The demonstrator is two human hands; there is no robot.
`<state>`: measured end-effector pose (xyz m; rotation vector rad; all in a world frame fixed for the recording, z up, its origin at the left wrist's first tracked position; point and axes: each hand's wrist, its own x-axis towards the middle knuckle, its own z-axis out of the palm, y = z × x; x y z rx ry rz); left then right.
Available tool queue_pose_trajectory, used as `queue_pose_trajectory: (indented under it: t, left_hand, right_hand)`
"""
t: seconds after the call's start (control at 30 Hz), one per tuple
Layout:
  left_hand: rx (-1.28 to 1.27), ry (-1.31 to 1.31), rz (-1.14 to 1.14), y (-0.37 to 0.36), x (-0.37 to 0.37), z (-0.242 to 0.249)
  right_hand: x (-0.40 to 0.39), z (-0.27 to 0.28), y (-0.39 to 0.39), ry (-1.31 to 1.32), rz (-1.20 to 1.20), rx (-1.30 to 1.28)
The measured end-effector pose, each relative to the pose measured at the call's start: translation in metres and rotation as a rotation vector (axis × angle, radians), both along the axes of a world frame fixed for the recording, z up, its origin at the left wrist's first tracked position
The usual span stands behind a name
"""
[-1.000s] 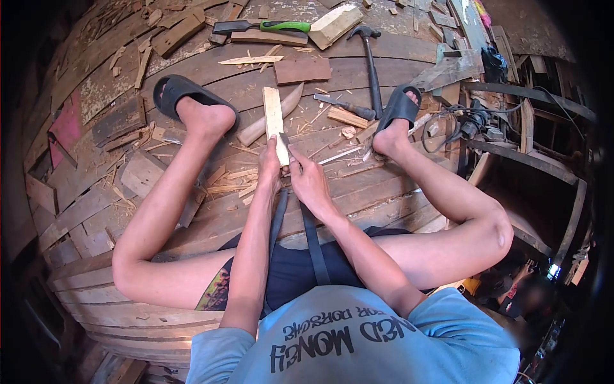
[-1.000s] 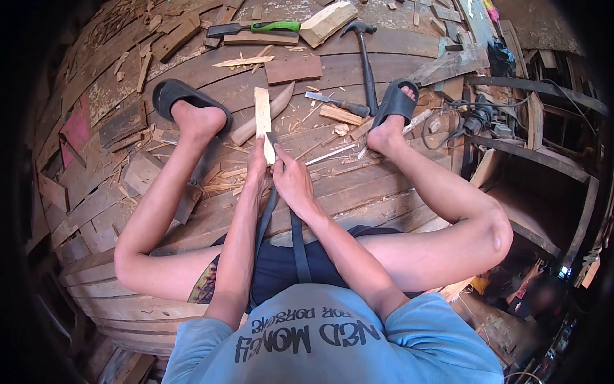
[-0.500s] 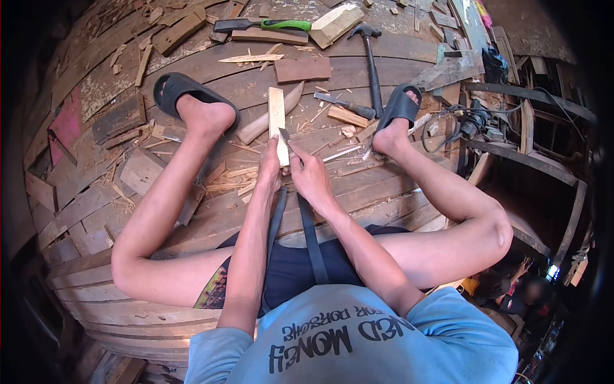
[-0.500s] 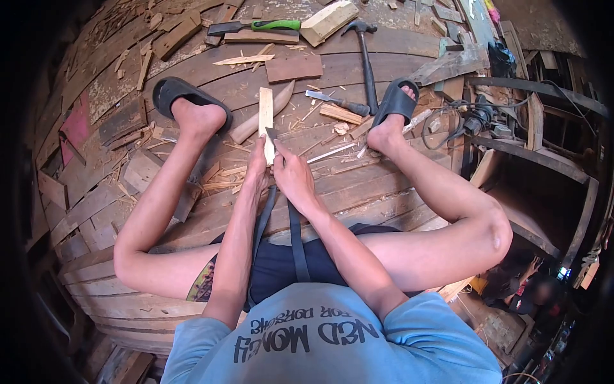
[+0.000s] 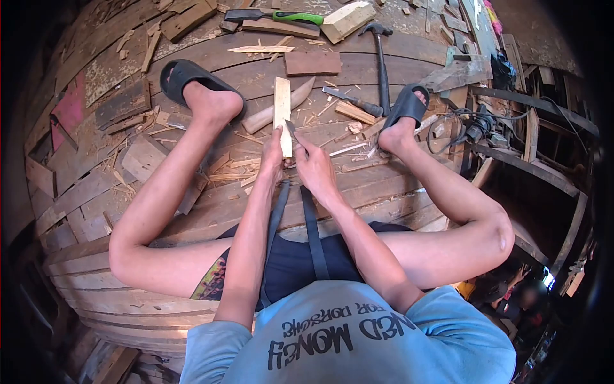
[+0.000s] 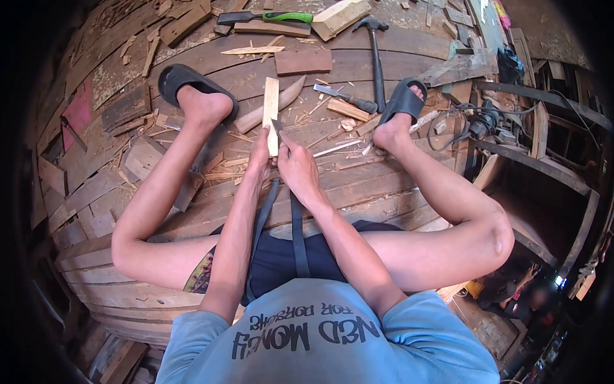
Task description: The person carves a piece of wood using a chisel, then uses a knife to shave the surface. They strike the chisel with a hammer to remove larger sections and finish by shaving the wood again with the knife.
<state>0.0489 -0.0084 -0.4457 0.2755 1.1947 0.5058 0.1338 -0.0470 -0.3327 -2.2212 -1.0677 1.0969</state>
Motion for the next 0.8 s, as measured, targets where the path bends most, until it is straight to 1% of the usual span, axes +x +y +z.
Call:
queue_pose_trajectory:
  t: [0.07, 0.1, 0.13, 0.17, 0.2, 0.23, 0.3, 0.4, 0.5, 0.53, 0.57, 0.63, 0.67, 0.77, 0.8]
  left_hand:
    - [0.011, -0.01, 0.031, 0.0, 0.002, -0.004]
    - [0.015, -0.026, 0.05, -0.001, 0.005, -0.004]
    - [-0.03, -0.05, 0.0, 0.003, 0.001, -0.005]
    - [-0.035, -0.054, -0.004, 0.0, 0.003, -0.004]
    - [-0.03, -0.039, 0.006, -0.002, 0.002, -0.003]
    - [-0.017, -0.022, 0.018, -0.001, 0.0, -0.002]
    - [-0.008, -0.027, 0.01, 0.002, 0.001, -0.001]
    - [-0.018, -0.062, 0.041, -0.004, 0.005, -0.004]
    - [0.016, -0.001, 0.039, -0.002, 0.004, -0.003]
    - [0.009, 0.011, 0.04, -0.001, 0.006, 0.002]
    - [0.004, 0.015, 0.045, -0.001, 0.006, 0.002]
    - [-0.028, -0.03, 0.019, 0.003, 0.009, 0.005]
    - [-0.01, -0.023, 0.009, 0.003, 0.008, 0.008]
    - [0.013, 0.012, 0.003, -0.002, 0.004, 0.008]
    - [0.01, 0.069, 0.024, -0.003, 0.009, 0.012]
  right_hand:
    - [-0.001, 0.001, -0.001, 0.043, -0.048, 0.055]
    - [-0.001, 0.0, 0.0, 0.042, -0.048, 0.047]
    - [0.001, -0.001, 0.005, 0.015, -0.033, 0.01]
    - [0.001, -0.001, 0.007, -0.013, -0.016, -0.023]
    - [-0.002, -0.006, 0.003, -0.066, 0.001, 0.086]
    - [-0.002, -0.008, 0.0, -0.066, 0.003, 0.093]
    - [-0.003, -0.005, -0.005, -0.002, -0.027, 0.061]
    - [0.002, -0.004, 0.006, 0.005, -0.041, 0.024]
    - [-0.005, 0.002, -0.007, -0.005, -0.018, -0.037]
    - [-0.006, 0.0, -0.008, -0.034, -0.003, 0.059]
    - [-0.004, -0.003, -0.006, -0.029, 0.003, 0.053]
    - [0.001, 0.001, 0.008, 0.059, -0.072, 0.009]
    - [0.003, -0.018, 0.002, -0.045, -0.03, 0.061]
    - [-0.005, -0.007, -0.013, -0.027, -0.007, 0.06]
    - [-0.005, 0.002, -0.007, -0.011, -0.017, 0.008]
